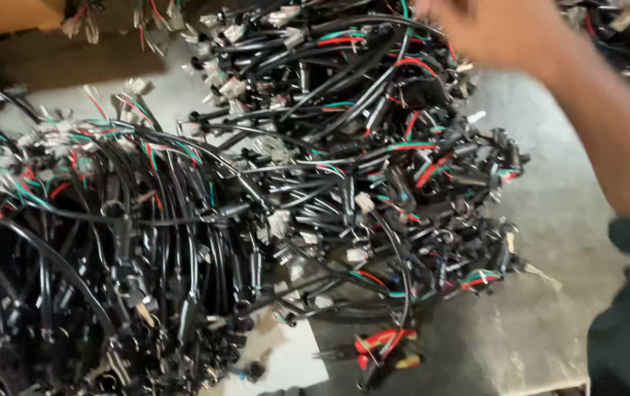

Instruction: The person picks up a black cable harness from a large pile on the workbench and uses red-handled pliers to cut and strip insulation from the wire ends, working on one harness at a time and setting processed harnesses back on the table.

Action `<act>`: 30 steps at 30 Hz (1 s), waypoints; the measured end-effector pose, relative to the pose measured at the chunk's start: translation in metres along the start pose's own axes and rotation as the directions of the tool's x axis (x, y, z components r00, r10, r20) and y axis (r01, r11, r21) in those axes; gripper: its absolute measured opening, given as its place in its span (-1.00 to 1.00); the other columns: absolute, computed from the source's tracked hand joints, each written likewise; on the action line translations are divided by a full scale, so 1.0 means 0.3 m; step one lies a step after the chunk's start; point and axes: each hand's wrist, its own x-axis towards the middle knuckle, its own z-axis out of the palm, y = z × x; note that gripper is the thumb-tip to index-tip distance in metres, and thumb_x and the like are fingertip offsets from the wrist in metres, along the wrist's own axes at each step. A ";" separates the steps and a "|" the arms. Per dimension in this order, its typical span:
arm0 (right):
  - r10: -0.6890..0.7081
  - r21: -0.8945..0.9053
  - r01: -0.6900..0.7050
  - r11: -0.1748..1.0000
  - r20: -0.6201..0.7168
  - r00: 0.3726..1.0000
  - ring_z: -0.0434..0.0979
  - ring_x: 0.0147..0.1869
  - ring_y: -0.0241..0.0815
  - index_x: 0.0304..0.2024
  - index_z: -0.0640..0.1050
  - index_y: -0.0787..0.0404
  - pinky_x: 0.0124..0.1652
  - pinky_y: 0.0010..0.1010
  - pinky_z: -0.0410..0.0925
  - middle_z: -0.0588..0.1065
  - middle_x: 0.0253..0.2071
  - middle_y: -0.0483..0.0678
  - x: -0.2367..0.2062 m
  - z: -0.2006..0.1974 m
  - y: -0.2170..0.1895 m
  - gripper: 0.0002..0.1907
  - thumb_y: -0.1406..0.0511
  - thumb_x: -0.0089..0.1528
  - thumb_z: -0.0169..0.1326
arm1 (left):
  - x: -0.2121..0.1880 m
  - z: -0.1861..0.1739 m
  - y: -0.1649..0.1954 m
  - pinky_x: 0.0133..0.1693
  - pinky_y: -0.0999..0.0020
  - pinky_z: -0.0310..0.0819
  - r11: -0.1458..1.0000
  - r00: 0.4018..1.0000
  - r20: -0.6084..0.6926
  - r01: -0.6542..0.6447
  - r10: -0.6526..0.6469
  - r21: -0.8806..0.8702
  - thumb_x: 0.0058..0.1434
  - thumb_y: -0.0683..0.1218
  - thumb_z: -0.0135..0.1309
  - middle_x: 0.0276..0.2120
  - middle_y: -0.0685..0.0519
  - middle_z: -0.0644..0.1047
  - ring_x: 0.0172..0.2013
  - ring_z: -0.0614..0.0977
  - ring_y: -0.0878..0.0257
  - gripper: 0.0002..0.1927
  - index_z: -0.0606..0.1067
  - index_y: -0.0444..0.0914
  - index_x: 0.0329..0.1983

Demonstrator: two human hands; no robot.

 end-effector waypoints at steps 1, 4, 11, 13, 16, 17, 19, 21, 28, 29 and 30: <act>-0.047 0.141 0.061 0.988 -0.098 0.994 0.56 -0.33 0.12 -0.05 0.61 0.23 -0.33 -0.09 0.40 0.55 -0.33 0.11 -0.099 -0.030 -0.070 -0.70 0.13 0.45 0.06 | 0.002 0.002 0.006 0.14 -0.05 0.22 1.000 1.000 -0.017 -0.005 0.005 -0.004 0.16 0.33 0.07 0.09 -0.08 0.46 0.11 0.43 -0.08 -0.29 0.44 -0.20 0.23; -0.109 -0.172 0.114 0.979 0.041 0.993 0.56 -0.28 0.06 -0.10 0.68 0.03 -0.27 -0.14 0.37 0.61 -0.26 -0.05 -0.308 -0.112 -0.275 -0.74 0.07 0.35 0.13 | 0.000 0.018 0.002 0.15 -0.06 0.22 1.000 0.999 -0.039 -0.019 0.019 -0.013 0.16 0.33 0.08 0.08 -0.08 0.46 0.11 0.43 -0.08 -0.29 0.44 -0.20 0.22; -0.014 0.198 0.042 0.979 -0.142 0.990 0.55 -0.20 -0.12 -0.24 0.61 0.10 -0.19 -0.26 0.33 0.59 -0.25 -0.18 -0.750 -0.070 -0.743 -0.87 0.21 0.29 0.26 | -0.161 -0.030 -0.031 0.15 -0.07 0.21 0.996 0.998 -0.031 -0.049 0.047 -0.068 0.17 0.31 0.09 0.08 -0.09 0.46 0.11 0.42 -0.10 -0.31 0.45 -0.21 0.21; 0.083 0.088 -0.073 0.993 -0.118 0.990 0.48 -0.29 -0.07 -0.29 0.63 0.10 -0.24 -0.24 0.30 0.53 -0.37 -0.13 -0.873 0.019 -0.842 -0.84 0.18 0.22 0.30 | -0.200 -0.040 -0.034 0.15 -0.07 0.21 0.994 0.997 -0.040 -0.070 0.066 -0.088 0.17 0.31 0.09 0.08 -0.09 0.46 0.11 0.42 -0.10 -0.31 0.46 -0.22 0.21; 0.266 0.169 -0.237 0.957 -0.172 0.949 0.51 -0.23 -0.11 -0.28 0.61 0.06 -0.20 -0.28 0.31 0.57 -0.29 -0.15 -0.997 0.134 -0.934 -0.78 0.11 0.16 0.30 | -0.220 -0.066 -0.016 0.15 -0.07 0.21 0.983 0.992 -0.069 -0.114 0.105 -0.146 0.17 0.30 0.09 0.08 -0.10 0.46 0.11 0.42 -0.11 -0.32 0.46 -0.22 0.20; 0.380 0.160 -0.357 0.920 -0.144 0.914 0.50 -0.26 -0.09 -0.29 0.60 0.09 -0.22 -0.25 0.31 0.55 -0.33 -0.15 -1.021 0.164 -0.969 -0.72 0.07 0.16 0.32 | -0.217 -0.077 0.004 0.15 -0.08 0.21 0.976 0.993 -0.060 -0.113 0.104 -0.184 0.17 0.30 0.09 0.08 -0.10 0.46 0.11 0.42 -0.11 -0.32 0.46 -0.23 0.20; 0.578 0.088 -0.572 0.816 -0.164 0.799 0.49 -0.30 -0.04 -0.33 0.58 0.15 -0.27 -0.20 0.31 0.50 -0.43 -0.13 -1.023 0.219 -1.000 -0.58 -0.02 0.17 0.36 | -0.181 -0.084 0.057 0.17 -0.07 0.22 0.947 0.991 -0.081 -0.122 0.102 -0.297 0.17 0.24 0.14 0.09 -0.09 0.46 0.12 0.42 -0.11 -0.36 0.47 -0.21 0.19; 0.687 0.238 -0.651 0.721 -0.118 0.717 0.51 -0.33 -0.05 -0.36 0.56 0.16 -0.31 -0.21 0.34 0.49 -0.47 -0.11 -0.996 0.254 -1.018 -0.58 -0.02 0.18 0.34 | -0.121 -0.077 0.128 0.17 0.00 0.26 0.916 0.998 0.017 -0.049 0.061 -0.398 0.17 0.13 0.24 0.07 -0.09 0.47 0.12 0.44 -0.09 -0.42 0.46 -0.18 0.21; 0.718 0.620 -0.451 0.642 -0.280 0.638 0.54 -0.34 -0.08 -0.30 0.50 0.24 -0.28 -0.27 0.41 0.48 -0.39 -0.01 -0.992 0.208 -1.113 -0.80 0.25 0.29 0.19 | 0.120 -0.065 0.234 0.00 0.13 0.32 0.579 0.999 -0.050 -0.032 -0.016 -0.814 0.34 0.02 0.16 0.06 -0.07 0.43 0.01 0.43 0.04 -0.35 0.27 -0.15 0.46; 0.670 0.664 -0.365 0.653 -0.282 0.687 0.56 -0.36 -0.11 -0.29 0.52 0.24 -0.31 -0.29 0.42 0.50 -0.37 -0.02 -1.018 0.202 -1.143 -0.86 0.29 0.28 0.17 | 0.143 -0.092 0.232 -0.18 0.14 0.29 0.282 0.984 0.141 0.167 -0.109 -0.945 0.37 0.00 0.14 -0.06 -0.06 0.39 -0.16 0.38 0.09 -0.29 0.22 -0.10 0.57; 0.613 0.706 -0.272 0.654 -0.284 0.737 0.59 -0.39 -0.14 -0.29 0.54 0.23 -0.34 -0.30 0.44 0.52 -0.35 -0.02 -1.040 0.195 -1.169 -0.92 0.34 0.27 0.14 | 0.166 -0.123 0.235 -0.36 0.16 0.25 -0.055 0.927 0.348 0.343 -0.140 -0.938 0.41 -0.01 0.13 -0.19 -0.04 0.35 -0.33 0.32 0.14 -0.22 0.17 -0.06 0.67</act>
